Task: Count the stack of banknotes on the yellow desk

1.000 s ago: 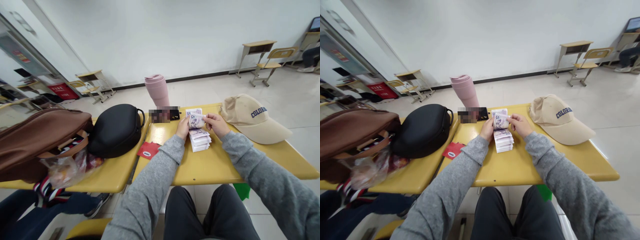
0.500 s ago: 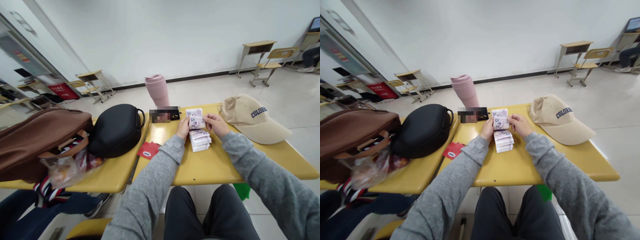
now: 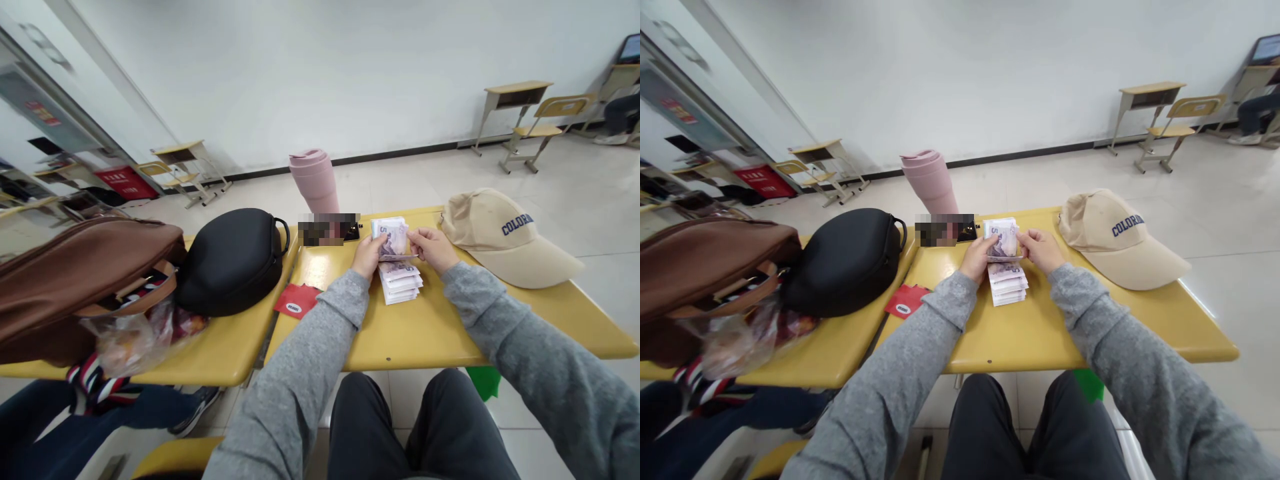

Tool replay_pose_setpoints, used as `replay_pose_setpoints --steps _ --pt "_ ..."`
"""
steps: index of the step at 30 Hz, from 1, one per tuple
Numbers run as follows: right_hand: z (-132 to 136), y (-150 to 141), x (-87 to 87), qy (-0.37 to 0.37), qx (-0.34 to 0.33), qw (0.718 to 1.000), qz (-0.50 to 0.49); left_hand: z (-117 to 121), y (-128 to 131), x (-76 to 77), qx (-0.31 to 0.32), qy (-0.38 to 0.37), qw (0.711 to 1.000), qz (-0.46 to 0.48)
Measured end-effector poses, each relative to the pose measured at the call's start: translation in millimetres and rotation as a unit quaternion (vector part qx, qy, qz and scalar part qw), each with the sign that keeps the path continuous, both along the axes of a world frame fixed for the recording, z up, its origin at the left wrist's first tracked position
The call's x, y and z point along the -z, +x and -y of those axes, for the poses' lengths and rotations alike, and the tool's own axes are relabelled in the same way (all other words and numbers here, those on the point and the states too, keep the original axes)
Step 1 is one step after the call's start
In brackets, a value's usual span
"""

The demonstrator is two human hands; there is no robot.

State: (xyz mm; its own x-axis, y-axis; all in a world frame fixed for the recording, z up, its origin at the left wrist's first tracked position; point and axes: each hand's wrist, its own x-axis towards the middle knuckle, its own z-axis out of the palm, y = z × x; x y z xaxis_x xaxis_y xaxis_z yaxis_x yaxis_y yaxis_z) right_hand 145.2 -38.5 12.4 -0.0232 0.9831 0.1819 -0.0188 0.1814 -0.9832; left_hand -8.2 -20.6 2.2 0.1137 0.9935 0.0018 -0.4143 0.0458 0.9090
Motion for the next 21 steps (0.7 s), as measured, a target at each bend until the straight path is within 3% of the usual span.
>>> replay_pose_setpoints --steps 6,14,21 --pt "-3.0 2.4 2.5 -0.009 0.058 0.998 0.023 -0.8 0.4 0.9 0.01 0.014 1.0 -0.021" --pt "-5.5 1.1 5.9 0.007 0.025 1.0 0.006 -1.0 0.2 0.7 0.013 0.011 1.0 -0.013" --pt "-2.8 0.2 2.0 0.006 0.01 1.0 -0.016 -1.4 0.8 0.7 -0.024 0.012 1.0 0.003"
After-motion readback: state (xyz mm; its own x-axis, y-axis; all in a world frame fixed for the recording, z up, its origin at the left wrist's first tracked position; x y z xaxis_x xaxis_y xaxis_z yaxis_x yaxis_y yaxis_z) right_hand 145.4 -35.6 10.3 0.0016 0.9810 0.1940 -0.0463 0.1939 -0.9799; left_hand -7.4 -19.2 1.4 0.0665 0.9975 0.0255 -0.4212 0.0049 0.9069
